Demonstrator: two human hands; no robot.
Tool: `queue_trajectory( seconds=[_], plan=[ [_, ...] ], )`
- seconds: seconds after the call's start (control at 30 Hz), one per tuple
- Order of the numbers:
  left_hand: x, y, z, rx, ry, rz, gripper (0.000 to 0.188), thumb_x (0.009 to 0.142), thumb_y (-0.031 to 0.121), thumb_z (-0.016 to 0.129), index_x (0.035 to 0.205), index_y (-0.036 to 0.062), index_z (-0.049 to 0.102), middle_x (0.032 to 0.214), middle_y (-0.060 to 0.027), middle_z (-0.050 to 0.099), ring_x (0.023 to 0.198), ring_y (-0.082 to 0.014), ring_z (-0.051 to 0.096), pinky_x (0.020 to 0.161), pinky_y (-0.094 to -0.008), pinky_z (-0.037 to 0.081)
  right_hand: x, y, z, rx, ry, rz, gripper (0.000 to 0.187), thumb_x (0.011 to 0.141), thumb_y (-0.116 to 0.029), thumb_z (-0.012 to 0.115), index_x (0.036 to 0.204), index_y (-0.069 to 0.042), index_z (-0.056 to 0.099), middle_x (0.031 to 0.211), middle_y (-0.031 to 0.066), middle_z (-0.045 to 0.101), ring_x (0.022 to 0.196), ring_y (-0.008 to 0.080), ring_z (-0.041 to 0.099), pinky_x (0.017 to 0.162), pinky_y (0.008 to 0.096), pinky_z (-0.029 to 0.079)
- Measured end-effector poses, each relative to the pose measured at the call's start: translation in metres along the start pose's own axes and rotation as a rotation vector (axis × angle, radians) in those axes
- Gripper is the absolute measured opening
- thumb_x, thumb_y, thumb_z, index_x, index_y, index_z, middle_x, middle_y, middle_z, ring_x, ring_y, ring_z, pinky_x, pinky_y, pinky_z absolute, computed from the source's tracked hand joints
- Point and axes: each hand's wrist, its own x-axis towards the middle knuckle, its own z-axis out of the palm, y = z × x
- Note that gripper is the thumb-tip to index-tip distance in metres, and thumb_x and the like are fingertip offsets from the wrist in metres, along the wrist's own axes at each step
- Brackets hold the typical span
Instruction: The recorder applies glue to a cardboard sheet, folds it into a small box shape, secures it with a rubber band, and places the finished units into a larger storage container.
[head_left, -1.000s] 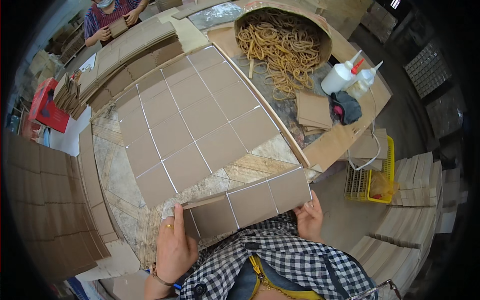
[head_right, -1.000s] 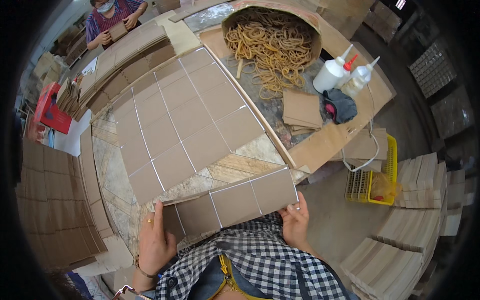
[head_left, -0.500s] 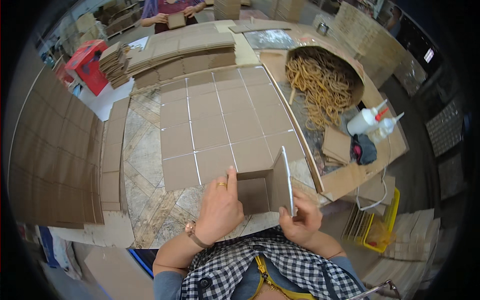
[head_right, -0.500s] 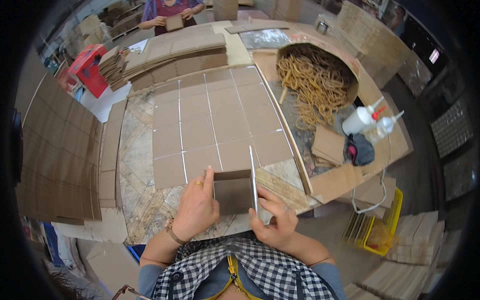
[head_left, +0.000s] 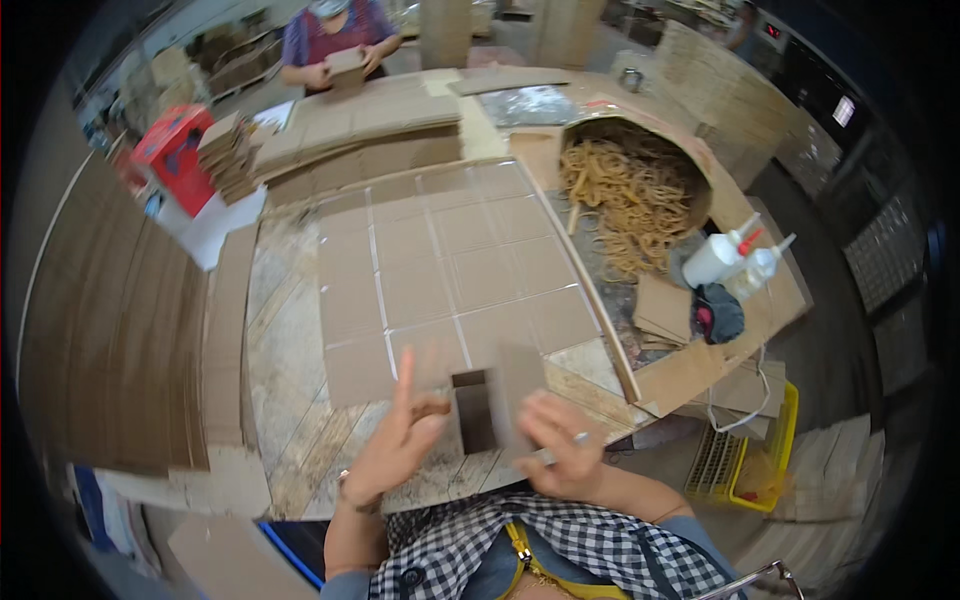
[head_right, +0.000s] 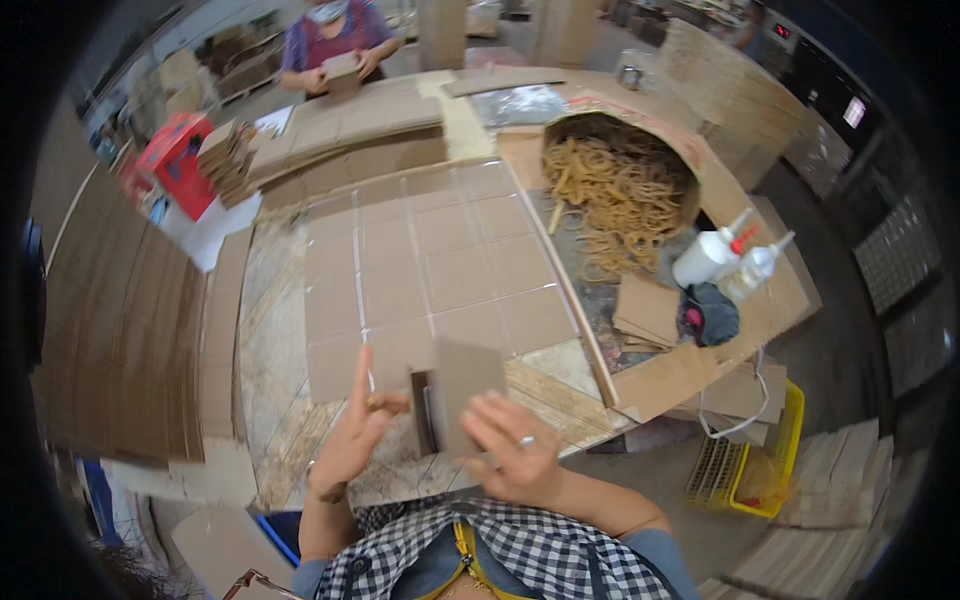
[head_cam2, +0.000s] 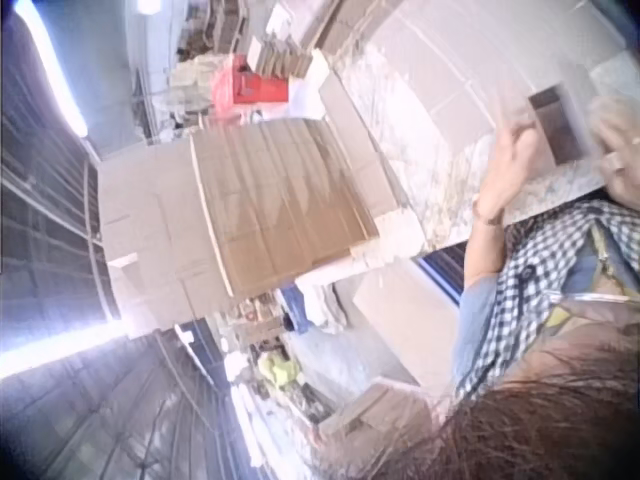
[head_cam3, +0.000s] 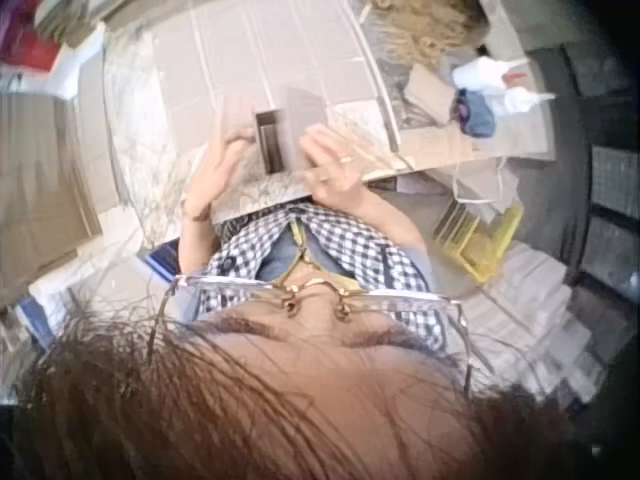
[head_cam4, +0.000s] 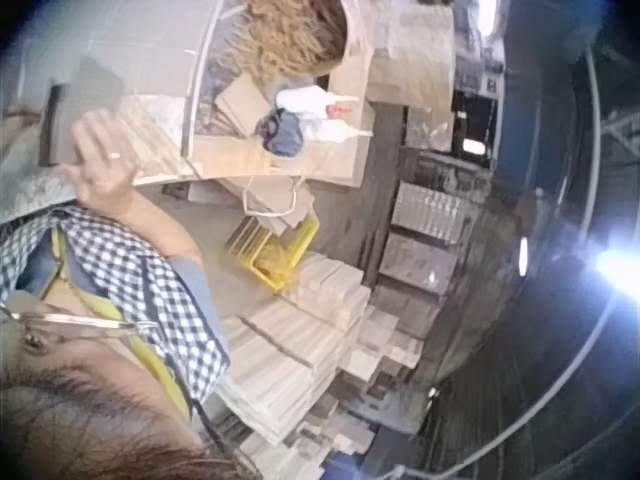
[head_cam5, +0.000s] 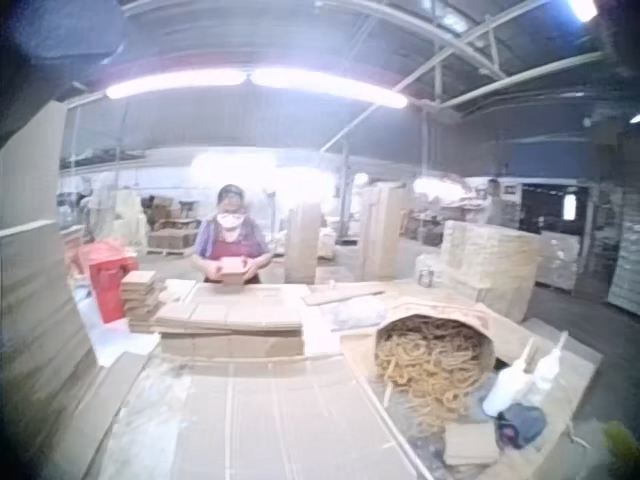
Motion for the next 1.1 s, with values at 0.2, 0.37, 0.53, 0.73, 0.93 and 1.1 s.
queue_trajectory(
  seconds=[0.2, 0.37, 0.53, 0.73, 0.93, 1.1],
  plan=[
    [0.000, 0.008, 0.005, 0.523, -0.016, 0.151, 0.062, 0.082, 0.024, 0.067, 0.136, 0.0066, 0.042, 0.108, -0.0197, 0.061, 0.096, -0.0341, 0.059, 0.089, -0.0412, 0.043, 0.007, 0.005, 0.003, -0.007, -0.224, -0.100, 0.035, 0.077, -0.037, 0.070, 0.092, -0.006, 0.067, 0.099, 0.0100, 0.066, 0.097, 0.0280, 0.063, 0.078, 0.0398, 0.051],
    [0.000, -0.002, 0.014, 0.826, 0.098, 0.371, 0.046, 0.076, 0.021, 0.071, 0.119, 0.0062, 0.060, 0.099, -0.0159, 0.062, 0.094, -0.0304, 0.058, 0.092, -0.0420, 0.039, 0.043, 0.140, -0.021, -0.345, -0.123, 0.333, 0.011, 0.077, -0.012, 0.063, 0.085, -0.005, 0.066, 0.091, 0.0130, 0.063, 0.088, 0.0326, 0.057, 0.073, 0.0415, 0.050],
    [-0.007, 0.014, 0.015, 0.879, 0.145, 0.387, 0.043, 0.074, 0.019, 0.071, 0.115, 0.0057, 0.061, 0.100, -0.0128, 0.060, 0.096, -0.0322, 0.053, 0.089, -0.0443, 0.038, 0.055, 0.257, 0.002, -0.748, -0.463, 0.840, 0.022, 0.077, -0.017, 0.060, 0.088, -0.001, 0.069, 0.098, 0.0208, 0.065, 0.095, 0.0353, 0.061, 0.082, 0.0447, 0.049],
    [0.007, 0.027, 0.013, 1.137, 0.059, 0.597, 0.039, 0.076, 0.020, 0.070, 0.110, 0.0034, 0.062, 0.097, -0.0098, 0.061, 0.093, -0.0320, 0.052, 0.088, -0.0445, 0.039, 0.071, 0.253, -0.024, -0.645, -0.173, 0.647, 0.022, 0.087, -0.019, 0.049, 0.084, 0.000, 0.060, 0.081, 0.0248, 0.064, 0.078, 0.0428, 0.062, 0.071, 0.0503, 0.048],
    [0.021, 0.023, 0.003, 0.700, 0.188, 0.377, 0.032, 0.079, 0.020, 0.068, 0.106, 0.0034, 0.062, 0.083, -0.0062, 0.063, 0.086, -0.0262, 0.054, 0.081, -0.0392, 0.039, 0.113, 0.088, -0.004, 0.625, -0.424, 0.540, 0.010, 0.089, -0.013, 0.056, 0.095, -0.005, 0.053, 0.067, -0.0018, 0.053, 0.062, 0.0061, 0.049, 0.055, 0.0230, 0.041],
    [0.037, 0.011, -0.004, 0.699, 0.080, 0.537, 0.013, 0.080, 0.012, 0.066, 0.087, 0.0016, 0.067, 0.076, -0.0063, 0.062, 0.077, -0.0220, 0.057, 0.073, -0.0336, 0.042, 0.105, 0.028, 0.027, 1.009, -0.693, 0.672, 0.011, 0.086, -0.011, 0.062, 0.091, -0.003, 0.055, 0.070, -0.0031, 0.053, 0.062, 0.0056, 0.049, 0.056, 0.0213, 0.041]
  ],
)
